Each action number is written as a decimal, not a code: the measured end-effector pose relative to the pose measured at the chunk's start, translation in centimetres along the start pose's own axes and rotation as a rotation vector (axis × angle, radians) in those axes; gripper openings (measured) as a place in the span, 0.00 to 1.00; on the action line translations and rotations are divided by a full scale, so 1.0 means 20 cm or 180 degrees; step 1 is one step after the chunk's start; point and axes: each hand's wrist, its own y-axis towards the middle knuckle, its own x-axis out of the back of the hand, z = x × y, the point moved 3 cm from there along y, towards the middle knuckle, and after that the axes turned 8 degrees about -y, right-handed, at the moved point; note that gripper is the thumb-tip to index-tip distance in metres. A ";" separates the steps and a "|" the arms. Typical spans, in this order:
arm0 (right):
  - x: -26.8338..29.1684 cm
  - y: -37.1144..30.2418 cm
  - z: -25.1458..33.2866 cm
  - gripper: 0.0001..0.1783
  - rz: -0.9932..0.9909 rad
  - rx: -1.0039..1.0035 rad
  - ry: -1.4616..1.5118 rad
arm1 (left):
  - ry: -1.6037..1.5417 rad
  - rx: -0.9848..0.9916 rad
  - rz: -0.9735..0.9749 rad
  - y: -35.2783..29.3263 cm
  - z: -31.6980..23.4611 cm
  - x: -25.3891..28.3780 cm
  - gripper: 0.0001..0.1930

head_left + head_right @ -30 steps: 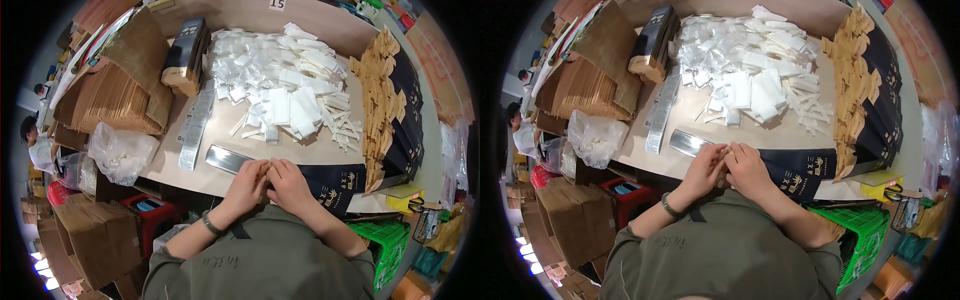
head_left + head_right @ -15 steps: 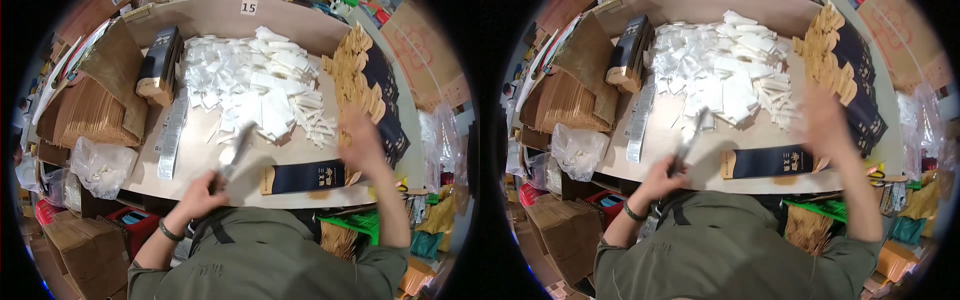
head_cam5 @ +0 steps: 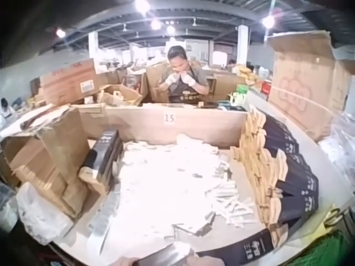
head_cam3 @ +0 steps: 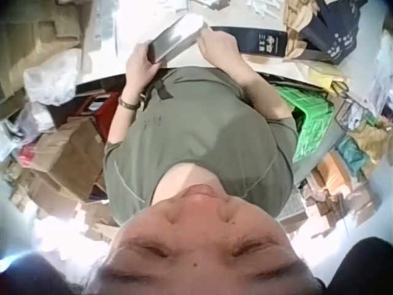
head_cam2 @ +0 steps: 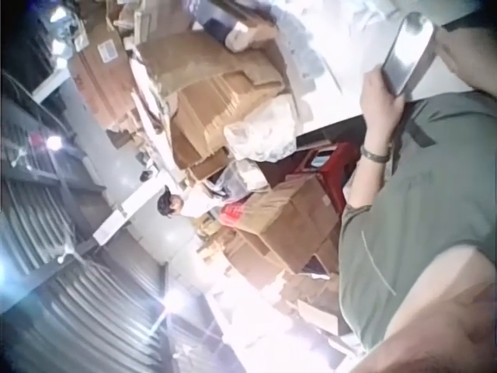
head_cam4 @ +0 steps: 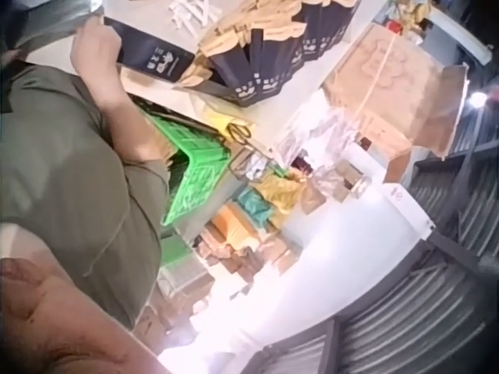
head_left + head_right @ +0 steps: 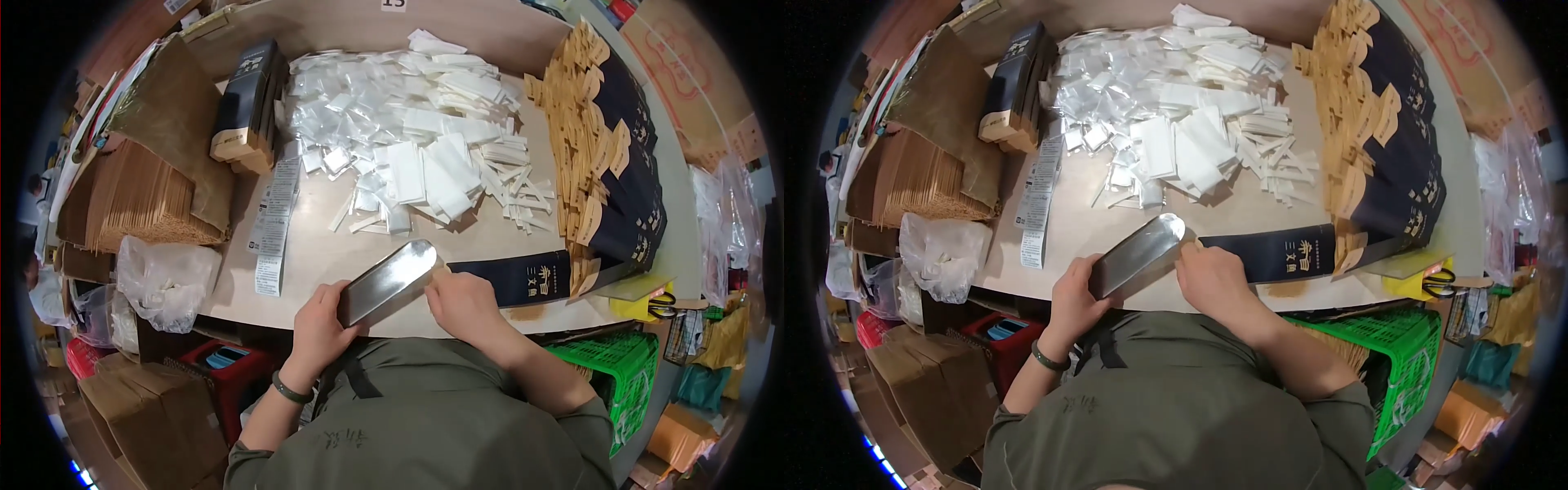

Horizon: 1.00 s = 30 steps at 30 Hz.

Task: Packaging wooden sticks and packets into printed cardboard sleeves.

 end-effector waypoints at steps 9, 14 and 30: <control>-0.14 0.01 0.19 0.11 -0.0340 0.0165 0.0999 | 0.0456 -0.0199 0.1111 0.05 -0.11 -0.02 0.45; 0.42 -0.14 -0.20 0.18 -0.1540 0.0540 0.0106 | 0.0410 -0.1772 0.0787 0.16 -0.42 -0.19 0.53; 0.98 0.05 -1.53 0.78 -0.0458 -0.1420 -0.1741 | 0.0314 -0.1628 0.1322 0.29 -0.47 -0.32 0.46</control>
